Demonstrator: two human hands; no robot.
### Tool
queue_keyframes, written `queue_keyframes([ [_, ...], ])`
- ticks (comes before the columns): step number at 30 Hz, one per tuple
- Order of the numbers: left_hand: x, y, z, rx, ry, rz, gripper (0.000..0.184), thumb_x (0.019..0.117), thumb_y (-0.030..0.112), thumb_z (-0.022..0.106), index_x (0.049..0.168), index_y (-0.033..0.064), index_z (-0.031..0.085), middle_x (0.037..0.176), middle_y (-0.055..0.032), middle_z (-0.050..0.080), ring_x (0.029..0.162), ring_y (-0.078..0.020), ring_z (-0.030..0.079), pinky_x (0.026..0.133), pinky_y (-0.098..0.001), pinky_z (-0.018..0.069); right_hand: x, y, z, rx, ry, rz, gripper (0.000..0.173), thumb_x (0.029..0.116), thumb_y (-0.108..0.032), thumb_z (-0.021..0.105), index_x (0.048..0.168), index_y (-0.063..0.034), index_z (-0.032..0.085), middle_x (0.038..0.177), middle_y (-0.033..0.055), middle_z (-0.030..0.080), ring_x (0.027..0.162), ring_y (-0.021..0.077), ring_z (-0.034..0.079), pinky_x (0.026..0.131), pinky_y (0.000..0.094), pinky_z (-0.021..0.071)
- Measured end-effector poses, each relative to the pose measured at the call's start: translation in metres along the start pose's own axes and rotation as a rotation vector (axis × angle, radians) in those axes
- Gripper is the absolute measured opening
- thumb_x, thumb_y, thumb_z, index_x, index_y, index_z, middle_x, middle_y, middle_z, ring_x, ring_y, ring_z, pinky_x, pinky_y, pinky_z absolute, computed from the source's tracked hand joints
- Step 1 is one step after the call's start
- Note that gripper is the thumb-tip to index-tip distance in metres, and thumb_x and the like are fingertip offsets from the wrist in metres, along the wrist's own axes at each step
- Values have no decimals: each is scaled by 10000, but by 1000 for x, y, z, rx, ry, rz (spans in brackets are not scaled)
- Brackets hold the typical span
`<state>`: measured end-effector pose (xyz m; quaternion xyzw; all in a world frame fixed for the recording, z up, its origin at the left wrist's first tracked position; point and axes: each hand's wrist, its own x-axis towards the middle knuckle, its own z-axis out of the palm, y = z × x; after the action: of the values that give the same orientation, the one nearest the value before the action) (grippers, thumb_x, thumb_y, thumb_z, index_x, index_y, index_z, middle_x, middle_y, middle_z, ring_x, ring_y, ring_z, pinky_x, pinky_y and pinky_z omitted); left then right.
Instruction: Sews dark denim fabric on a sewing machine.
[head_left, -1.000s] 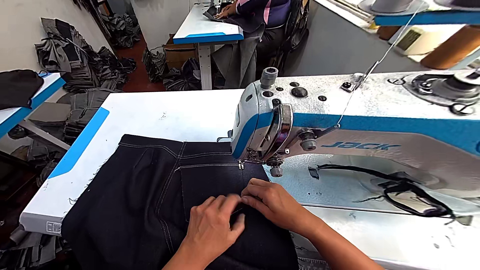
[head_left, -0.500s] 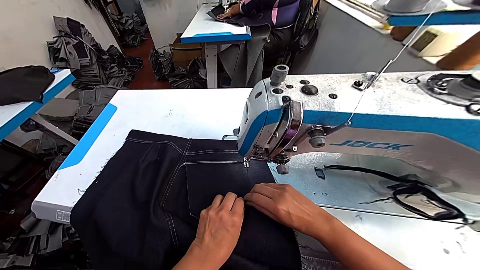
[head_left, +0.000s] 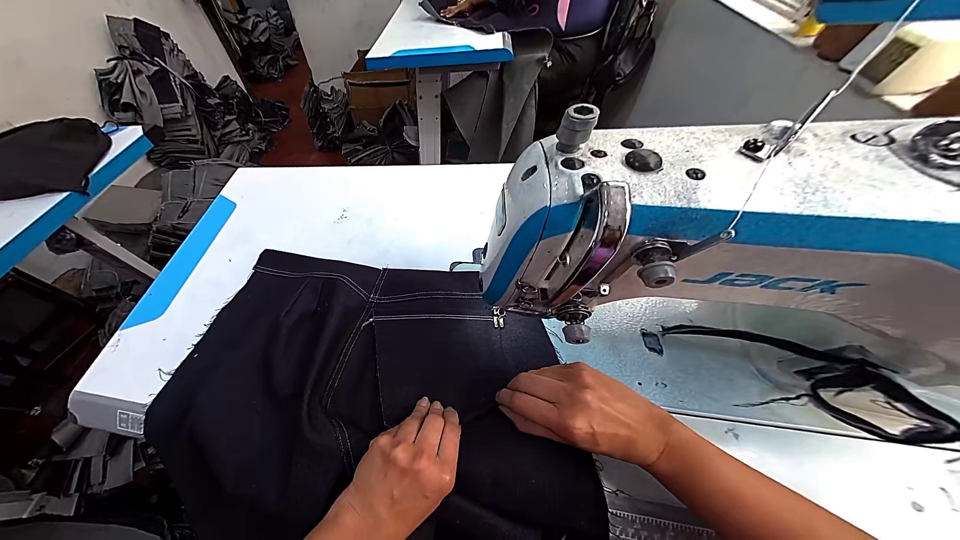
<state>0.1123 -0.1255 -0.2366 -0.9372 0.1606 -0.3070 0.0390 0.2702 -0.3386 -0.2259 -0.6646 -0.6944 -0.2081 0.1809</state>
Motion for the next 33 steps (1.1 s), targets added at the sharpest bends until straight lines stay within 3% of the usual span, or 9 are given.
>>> queue_keyframes([
  [4,10,-11,-5,-6,-63,112,197,943,-23,534,989,-27,726,821,-112,740,699,-215,748,537,-273,579,-3,-1,3,-60,77,-113,162,1005,-27,527,946,-5,676,761,85,643,611,186,609,502,287,480],
  [6,9,-12,-10,36,-132,209,217,937,-47,521,1038,-42,713,906,-132,756,797,-236,770,611,-287,607,-7,-7,3,-78,64,-107,189,1008,-4,495,967,-11,679,802,85,673,658,191,636,537,293,497],
  [9,6,-4,-24,161,-339,318,289,955,-68,486,1176,-96,671,1136,-186,737,1017,-289,753,830,-338,618,-10,-26,-3,-100,-51,100,249,1010,-24,474,1014,-58,720,909,57,724,830,199,705,661,301,568],
  [12,3,2,-32,180,-439,305,331,971,-57,460,1247,-116,633,1230,-221,701,1136,-336,710,920,-381,593,-7,-50,-8,-213,-124,273,314,1004,-6,443,1090,-58,740,1052,77,743,1006,246,702,852,365,571],
  [15,-2,2,-31,135,-391,278,302,1004,-18,429,1193,-90,653,1196,-243,707,1131,-361,709,926,-402,589,8,-77,3,-217,-74,362,292,1019,-22,443,1131,-41,712,1139,106,734,1086,265,699,974,394,551],
  [22,-16,-24,-20,-270,-195,141,221,995,20,501,1072,-25,704,1183,-191,735,1143,-300,713,950,-331,578,18,-111,42,-198,69,478,277,1053,-215,523,1137,-65,739,1105,85,750,1104,238,697,1049,321,508],
  [26,-31,-40,-18,-260,-127,223,254,1038,112,512,1173,13,703,1160,-131,752,1122,-246,721,941,-304,577,23,-113,42,-240,53,488,281,1041,-191,515,1102,-51,751,1085,92,762,1074,237,720,1022,322,535],
  [31,-24,-37,-13,-226,-45,209,219,998,52,542,1086,29,741,969,-92,777,927,-213,762,767,-282,610,35,-116,38,-237,16,523,254,1008,-149,527,998,-44,758,962,86,751,956,226,734,903,316,586],
  [33,-16,-37,-8,-226,-31,212,189,983,77,574,1006,31,755,829,-79,732,763,-203,723,641,-284,581,35,-110,34,-183,11,531,252,1000,-182,539,936,-76,758,895,58,716,883,202,710,761,294,587],
])
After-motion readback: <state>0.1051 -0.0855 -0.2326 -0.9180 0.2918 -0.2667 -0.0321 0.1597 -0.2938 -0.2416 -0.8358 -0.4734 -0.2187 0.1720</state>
